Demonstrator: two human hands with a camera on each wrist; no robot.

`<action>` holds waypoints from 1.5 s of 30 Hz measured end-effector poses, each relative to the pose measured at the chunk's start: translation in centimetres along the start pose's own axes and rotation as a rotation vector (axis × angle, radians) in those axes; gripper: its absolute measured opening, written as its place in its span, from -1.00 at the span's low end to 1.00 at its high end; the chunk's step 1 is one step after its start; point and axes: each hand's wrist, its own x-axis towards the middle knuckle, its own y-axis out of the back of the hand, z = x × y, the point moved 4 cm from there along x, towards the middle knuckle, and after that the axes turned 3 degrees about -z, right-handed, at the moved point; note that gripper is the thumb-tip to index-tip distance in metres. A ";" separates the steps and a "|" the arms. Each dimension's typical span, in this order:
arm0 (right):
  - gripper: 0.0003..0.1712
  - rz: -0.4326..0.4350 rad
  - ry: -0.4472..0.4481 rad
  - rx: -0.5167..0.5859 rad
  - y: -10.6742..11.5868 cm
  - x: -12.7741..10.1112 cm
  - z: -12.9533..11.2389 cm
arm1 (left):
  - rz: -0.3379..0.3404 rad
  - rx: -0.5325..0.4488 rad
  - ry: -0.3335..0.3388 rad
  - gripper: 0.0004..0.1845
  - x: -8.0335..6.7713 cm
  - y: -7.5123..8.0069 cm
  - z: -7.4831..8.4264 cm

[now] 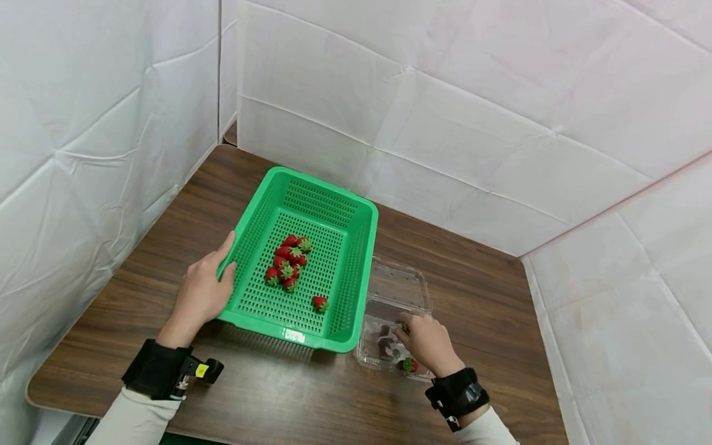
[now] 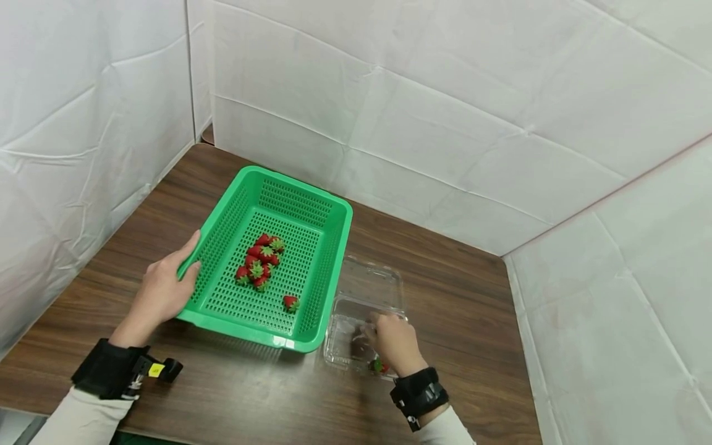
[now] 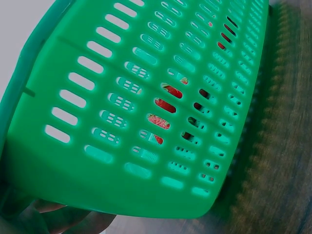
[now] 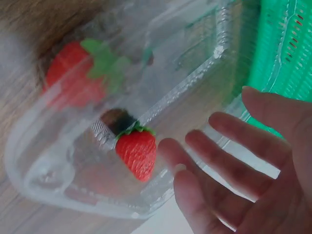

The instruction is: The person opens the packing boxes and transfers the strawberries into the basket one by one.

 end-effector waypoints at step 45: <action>-0.72 -0.101 0.075 0.167 -1.1 0.1 -0.2 | 0.008 0.004 -0.009 -0.35 0.0 -0.1 0.0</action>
